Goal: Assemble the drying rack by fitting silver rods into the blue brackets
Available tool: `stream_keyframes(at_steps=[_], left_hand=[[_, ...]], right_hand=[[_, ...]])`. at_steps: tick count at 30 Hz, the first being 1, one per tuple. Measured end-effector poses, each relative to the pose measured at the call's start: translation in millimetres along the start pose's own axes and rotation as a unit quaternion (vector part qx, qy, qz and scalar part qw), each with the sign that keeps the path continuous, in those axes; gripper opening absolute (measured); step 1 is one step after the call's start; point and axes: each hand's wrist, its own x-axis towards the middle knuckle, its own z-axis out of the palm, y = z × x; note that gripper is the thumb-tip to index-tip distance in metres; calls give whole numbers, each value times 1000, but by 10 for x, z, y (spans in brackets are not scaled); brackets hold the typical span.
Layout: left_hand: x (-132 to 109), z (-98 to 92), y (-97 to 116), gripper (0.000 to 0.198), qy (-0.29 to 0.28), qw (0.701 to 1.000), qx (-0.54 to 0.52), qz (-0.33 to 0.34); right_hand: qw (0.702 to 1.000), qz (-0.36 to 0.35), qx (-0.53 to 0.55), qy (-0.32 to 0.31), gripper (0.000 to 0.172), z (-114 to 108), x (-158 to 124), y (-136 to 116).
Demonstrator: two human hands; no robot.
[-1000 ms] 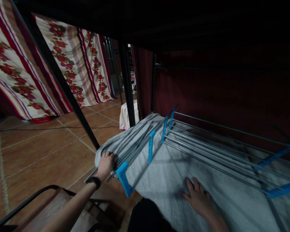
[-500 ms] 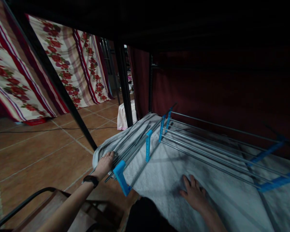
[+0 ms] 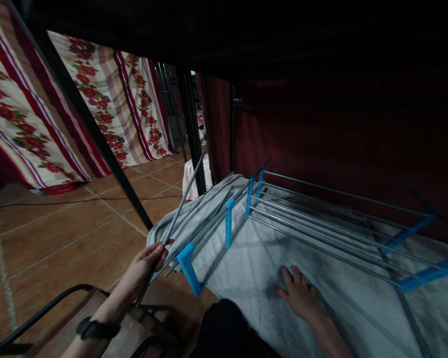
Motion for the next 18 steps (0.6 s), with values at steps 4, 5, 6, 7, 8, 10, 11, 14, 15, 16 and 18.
stream_keyframes(at_steps=[4,5,6,7,8,10,11,14,15,16,18], left_hand=[[-108,21,106,45,-106,991,-74,-19],[-78,35,112,44,-113,990,-86,-27],[-37,52,114,44,-118,987,-99,-36],[4,74,113,44,-124,984,-116,-46],[39,99,112,43,-134,980,-137,-58],[72,150,122,43,-162,967,-182,-80],[65,171,137,43,-175,959,-204,-89],[-34,202,230,48,-193,941,-259,-98],[-87,201,279,50,-192,939,-270,-97],[-146,196,335,52,-190,937,-276,-94],[-278,182,461,55,-182,939,-278,-84]], right_hand=[[1000,-3,-8,1,64,-12,-6,7],[1000,-4,-8,1,63,-13,-8,10],[1000,-5,-8,2,63,-13,-10,13],[1000,-7,-7,2,63,-14,-13,17],[1000,-8,-7,2,63,-17,-15,20],[1000,-9,-8,0,62,-26,-19,25],[1000,-10,-9,-1,62,-34,-20,26],[1000,-13,-12,-5,62,-57,-24,27],[1000,-13,-13,-6,62,-62,-26,28],[1000,-14,-15,-6,62,-65,-27,29],[1000,-15,-18,-4,61,-65,-32,35]])
